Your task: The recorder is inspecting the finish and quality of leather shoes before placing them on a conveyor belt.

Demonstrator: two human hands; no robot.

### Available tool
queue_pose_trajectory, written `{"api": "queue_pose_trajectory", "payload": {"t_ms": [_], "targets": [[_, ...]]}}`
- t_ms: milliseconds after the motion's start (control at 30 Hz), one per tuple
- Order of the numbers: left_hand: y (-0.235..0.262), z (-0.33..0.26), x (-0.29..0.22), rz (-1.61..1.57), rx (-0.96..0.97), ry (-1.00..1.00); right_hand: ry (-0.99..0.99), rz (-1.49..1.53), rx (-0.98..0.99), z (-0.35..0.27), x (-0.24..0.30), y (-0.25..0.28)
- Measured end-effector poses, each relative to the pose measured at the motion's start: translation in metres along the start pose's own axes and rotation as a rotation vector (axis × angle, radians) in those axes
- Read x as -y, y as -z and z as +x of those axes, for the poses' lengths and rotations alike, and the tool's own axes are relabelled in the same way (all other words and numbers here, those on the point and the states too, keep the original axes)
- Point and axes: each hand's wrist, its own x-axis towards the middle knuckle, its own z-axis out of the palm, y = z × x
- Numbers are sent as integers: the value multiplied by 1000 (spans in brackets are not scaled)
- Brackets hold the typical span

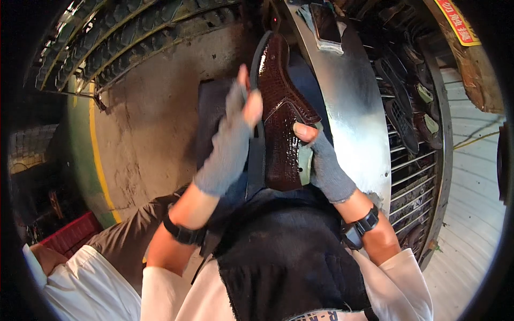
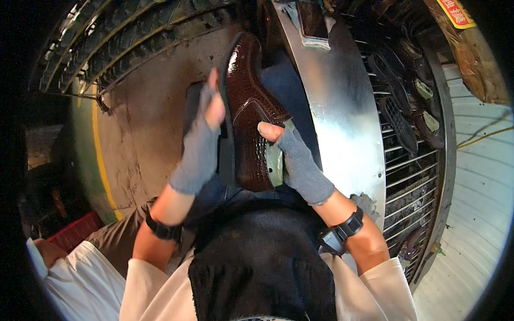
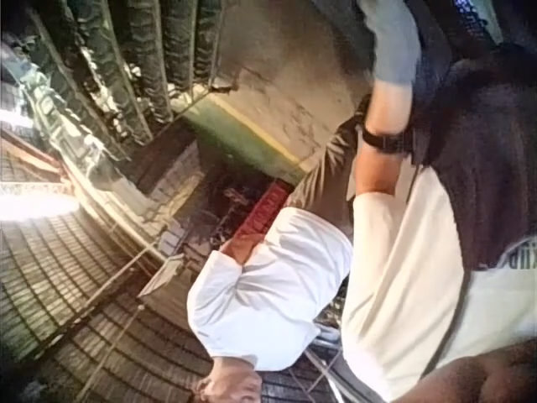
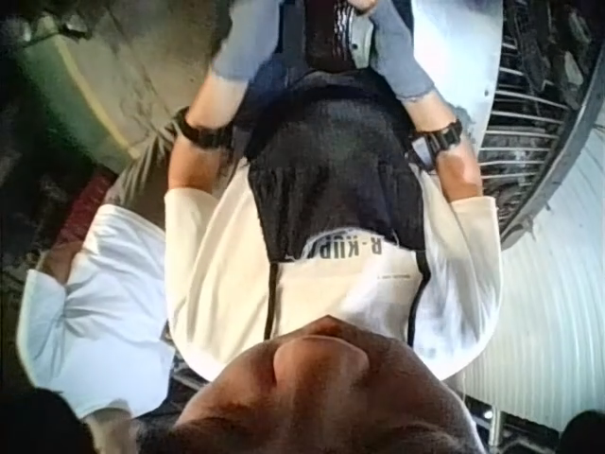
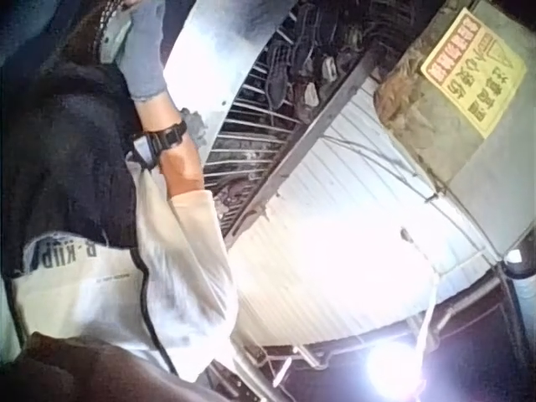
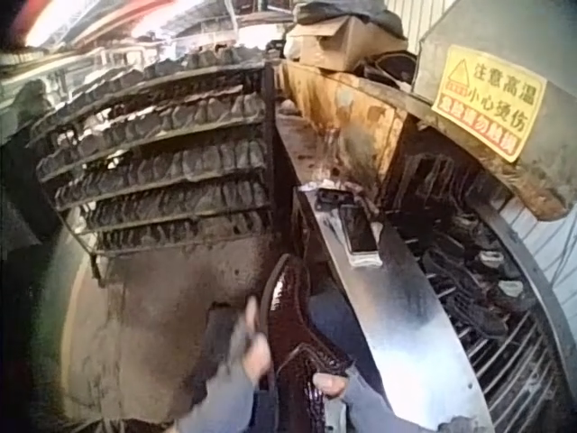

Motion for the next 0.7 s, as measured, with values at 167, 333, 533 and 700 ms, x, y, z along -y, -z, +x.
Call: {"api": "queue_pose_trajectory", "payload": {"t_ms": [167,333,533,700], "targets": [[5,-43,55,-384,126,283,74,144,-129,35,-32,17],[-6,-30,77,-141,-160,212,204,113,-112,46,-39,42],[1,-26,55,-115,-83,99,216,-40,-108,45,-29,23],[2,-37,6,82,-75,57,517,-738,-104,-1,16,-13]]}}
